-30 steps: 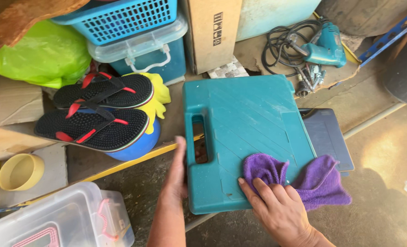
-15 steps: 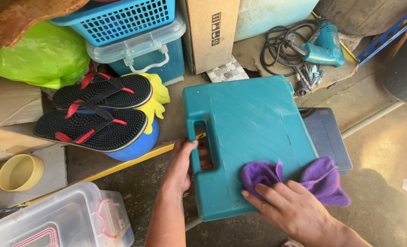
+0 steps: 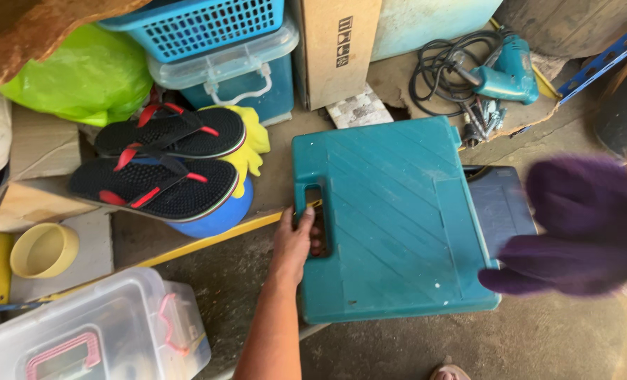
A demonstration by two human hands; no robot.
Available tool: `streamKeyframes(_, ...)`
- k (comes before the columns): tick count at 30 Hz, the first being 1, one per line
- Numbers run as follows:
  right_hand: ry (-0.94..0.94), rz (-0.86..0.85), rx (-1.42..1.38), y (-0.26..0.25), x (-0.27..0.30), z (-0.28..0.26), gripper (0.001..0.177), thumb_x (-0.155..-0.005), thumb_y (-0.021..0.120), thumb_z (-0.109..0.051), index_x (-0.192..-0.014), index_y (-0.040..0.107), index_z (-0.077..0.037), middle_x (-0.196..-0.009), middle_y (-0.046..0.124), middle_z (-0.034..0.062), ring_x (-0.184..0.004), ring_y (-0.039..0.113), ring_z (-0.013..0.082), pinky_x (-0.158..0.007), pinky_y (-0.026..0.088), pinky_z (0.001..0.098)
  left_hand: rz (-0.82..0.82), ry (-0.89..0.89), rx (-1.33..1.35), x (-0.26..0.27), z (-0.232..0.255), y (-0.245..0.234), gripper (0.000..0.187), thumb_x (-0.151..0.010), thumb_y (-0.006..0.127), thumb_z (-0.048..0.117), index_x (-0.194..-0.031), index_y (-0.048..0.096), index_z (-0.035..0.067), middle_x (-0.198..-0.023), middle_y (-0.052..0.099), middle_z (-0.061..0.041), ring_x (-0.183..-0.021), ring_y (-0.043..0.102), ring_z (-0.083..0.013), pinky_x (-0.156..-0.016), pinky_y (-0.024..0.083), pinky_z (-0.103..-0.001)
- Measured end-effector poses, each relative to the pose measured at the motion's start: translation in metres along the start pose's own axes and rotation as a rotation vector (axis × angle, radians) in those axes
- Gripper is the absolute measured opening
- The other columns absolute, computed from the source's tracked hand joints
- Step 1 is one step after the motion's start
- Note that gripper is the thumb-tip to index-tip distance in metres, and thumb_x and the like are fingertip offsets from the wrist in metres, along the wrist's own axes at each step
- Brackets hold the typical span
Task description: The person wipes a teal plastic toolbox with a purple cloth, cleaning the inside lid, the inner tray, and the outer surfaces. They rotate the case to reach different sides and continue wiping the exterior until the end.
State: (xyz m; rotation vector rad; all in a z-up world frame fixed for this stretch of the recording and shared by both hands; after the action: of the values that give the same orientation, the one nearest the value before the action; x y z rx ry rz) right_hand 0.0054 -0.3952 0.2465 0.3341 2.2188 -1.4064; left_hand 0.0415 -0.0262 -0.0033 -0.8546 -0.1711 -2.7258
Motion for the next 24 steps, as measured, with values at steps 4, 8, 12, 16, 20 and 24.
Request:
streamKeyframes(4, -0.207, -0.008, 0.346, 0.059, -0.023, -0.048, 0.056, -0.095, 0.069, -0.041, -0.147, 0.057, -0.023, -0.136, 0.064, 0.0126, -0.124, 0.063, 0.0360, -0.112, 0.040, 0.0605, -0.035, -0.029, -0.048, 0.007, -0.004, 0.000, 0.070, -0.097, 0.063, 0.022, -0.159, 0.034, 0.038, -0.086, 0.060, -0.006, -0.069, 0.055, -0.0144, -0.064, 0.051, -0.032)
streamKeyframes(8, -0.304, -0.387, 0.333, 0.162, 0.003, -0.093, 0.061, -0.095, 0.056, -0.039, -0.152, 0.046, -0.021, -0.159, 0.042, 0.0118, -0.143, 0.038, 0.0404, -0.114, 0.024, 0.0661, 0.052, 0.044, -0.186, 0.008, -0.004, -0.005, 0.075, -0.098, 0.062, 0.021, -0.161, 0.027, 0.041, -0.122, 0.063, -0.012, -0.101, 0.063, -0.0216, -0.086, 0.052, -0.037)
streamKeyframes(12, -0.383, -0.603, 0.321, 0.204, 0.065, -0.114, 0.064, -0.097, 0.042, -0.047, -0.156, 0.028, -0.026, -0.167, 0.011, 0.0063, -0.153, 0.003, 0.0370, -0.119, 0.008, 0.0641, 0.097, 0.099, -0.222, -0.003, -0.010, -0.007, 0.077, -0.096, 0.060, 0.016, -0.161, 0.025, 0.039, -0.146, 0.058, -0.019, -0.129, 0.063, -0.0293, -0.105, 0.050, -0.039)
streamKeyframes(16, -0.695, -0.450, 0.215, 0.195, 0.077, -0.132, 0.063, -0.101, 0.036, -0.055, -0.158, 0.026, -0.029, -0.165, 0.015, 0.0038, -0.154, 0.003, 0.0361, -0.121, 0.008, 0.0686, 0.088, 0.187, -0.420, -0.015, 0.000, -0.010, 0.082, -0.098, 0.057, 0.011, -0.163, 0.014, 0.037, -0.140, 0.059, -0.023, -0.121, 0.063, -0.0367, -0.098, 0.051, -0.043)
streamKeyframes(20, -0.554, -0.671, 0.224, 0.241, 0.012, -0.103, 0.068, -0.098, 0.037, -0.062, -0.157, 0.026, -0.032, -0.171, 0.015, 0.0018, -0.154, 0.001, 0.0352, -0.115, 0.005, 0.0759, 0.043, 0.090, -0.529, -0.012, 0.001, -0.011, 0.090, -0.096, 0.057, 0.009, -0.163, 0.005, 0.039, -0.130, 0.064, -0.025, -0.108, 0.071, -0.0373, -0.089, 0.057, -0.045)
streamKeyframes(24, -0.277, -0.685, 0.302, 0.302, -0.065, -0.089, 0.067, -0.100, 0.034, -0.057, -0.160, 0.024, -0.029, -0.169, 0.016, 0.0035, -0.154, 0.007, 0.0352, -0.113, 0.008, 0.0748, 0.006, -0.052, -0.511, -0.010, 0.000, -0.010, 0.086, -0.099, 0.050, 0.010, -0.165, 0.002, 0.040, -0.123, 0.070, -0.025, -0.101, 0.076, -0.0371, -0.084, 0.060, -0.047)
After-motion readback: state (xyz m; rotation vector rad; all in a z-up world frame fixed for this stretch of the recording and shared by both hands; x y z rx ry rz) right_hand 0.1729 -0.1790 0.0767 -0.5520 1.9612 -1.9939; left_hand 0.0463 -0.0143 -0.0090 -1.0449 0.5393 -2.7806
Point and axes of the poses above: each hand's wrist, its own x-axis away from the middle knuckle, its own y-axis out of the palm, z = x × y, the point moved 6 cm from there along -x, towards the middle knuckle
